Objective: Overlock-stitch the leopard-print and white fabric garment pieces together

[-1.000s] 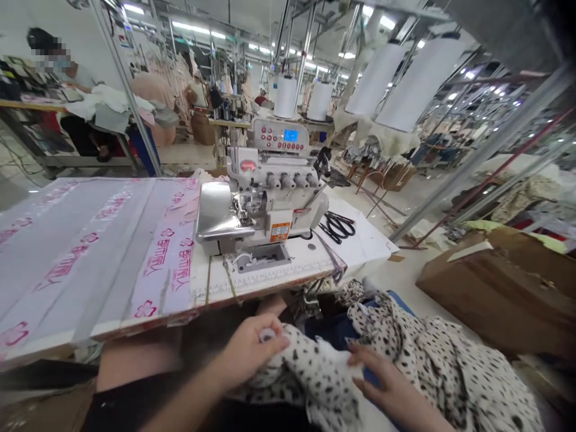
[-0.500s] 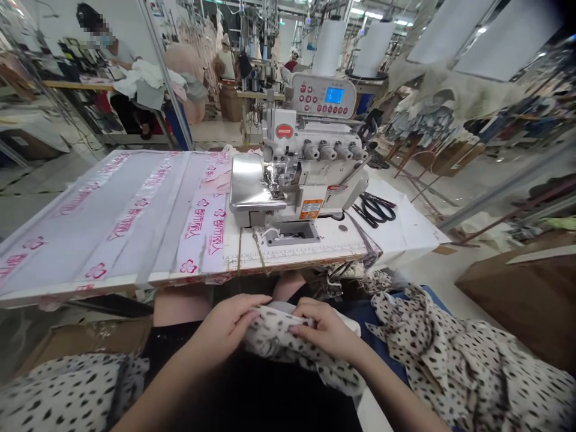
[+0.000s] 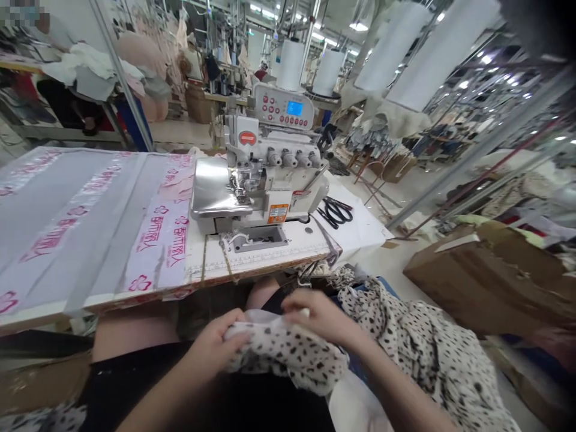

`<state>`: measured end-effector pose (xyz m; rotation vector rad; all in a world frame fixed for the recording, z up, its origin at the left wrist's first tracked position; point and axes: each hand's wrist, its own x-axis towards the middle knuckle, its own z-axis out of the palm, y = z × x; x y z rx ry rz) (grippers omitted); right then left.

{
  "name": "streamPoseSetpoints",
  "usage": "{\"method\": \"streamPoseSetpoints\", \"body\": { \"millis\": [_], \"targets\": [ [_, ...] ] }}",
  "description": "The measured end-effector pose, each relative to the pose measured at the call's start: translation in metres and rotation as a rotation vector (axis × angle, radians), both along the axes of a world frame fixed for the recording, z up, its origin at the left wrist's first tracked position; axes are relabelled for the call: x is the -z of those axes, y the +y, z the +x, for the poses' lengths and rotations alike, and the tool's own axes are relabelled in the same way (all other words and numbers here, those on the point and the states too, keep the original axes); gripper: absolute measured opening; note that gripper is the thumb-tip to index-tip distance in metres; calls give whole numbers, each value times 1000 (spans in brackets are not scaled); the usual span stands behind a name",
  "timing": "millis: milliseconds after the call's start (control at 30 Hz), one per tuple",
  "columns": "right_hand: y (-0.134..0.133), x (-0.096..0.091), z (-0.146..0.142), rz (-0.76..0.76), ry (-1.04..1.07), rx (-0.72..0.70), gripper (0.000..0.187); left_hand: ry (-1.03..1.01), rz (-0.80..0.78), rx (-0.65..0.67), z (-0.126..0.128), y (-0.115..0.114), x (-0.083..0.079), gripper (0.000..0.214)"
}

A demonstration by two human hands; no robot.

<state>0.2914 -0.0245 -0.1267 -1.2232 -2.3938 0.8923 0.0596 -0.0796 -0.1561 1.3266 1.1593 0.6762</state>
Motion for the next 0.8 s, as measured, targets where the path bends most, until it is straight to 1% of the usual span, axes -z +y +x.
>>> {"method": "streamPoseSetpoints", "body": {
  "millis": [33, 67, 133, 167, 200, 267, 333, 433, 567, 667, 700, 800],
  "targets": [
    [18, -8, 12, 97, -66, 138, 10, -41, -62, -29, -1, -2, 2, 32],
    [38, -15, 24, 169, -101, 277, 15, -69, -112, -65, -2, -5, 5, 35],
    [83, -28, 48, 265, -150, 481, 28, -100, -154, -154, -1, -9, 11, 42],
    [106, -32, 58, 305, -182, 572, 30, -117, -163, -196, 1, -10, 14, 44],
    [127, -34, 66, 331, -217, 640, 28, -135, -177, -233, 3, -12, 17, 46],
    [163, -34, 77, 332, -296, 724, 24, -156, -206, -289, 6, -16, 22, 46],
    [188, -28, 81, 284, -378, 767, 24, -146, -214, -313, 7, -20, 25, 44],
    [211, -20, 83, 211, -474, 803, 26, -136, -257, -299, 5, -24, 29, 41],
    [226, -15, 90, 178, -551, 842, 31, -198, -369, -262, -1, -29, 34, 38],
    [232, -14, 99, 129, -615, 841, 31, -295, -346, -262, -4, -32, 36, 33],
    [234, -14, 101, 111, -634, 835, 33, -341, -331, -267, -4, -33, 36, 31],
    [237, -17, 107, 70, -676, 820, 50, -434, -318, -299, -2, -36, 34, 31]
  ]
}}
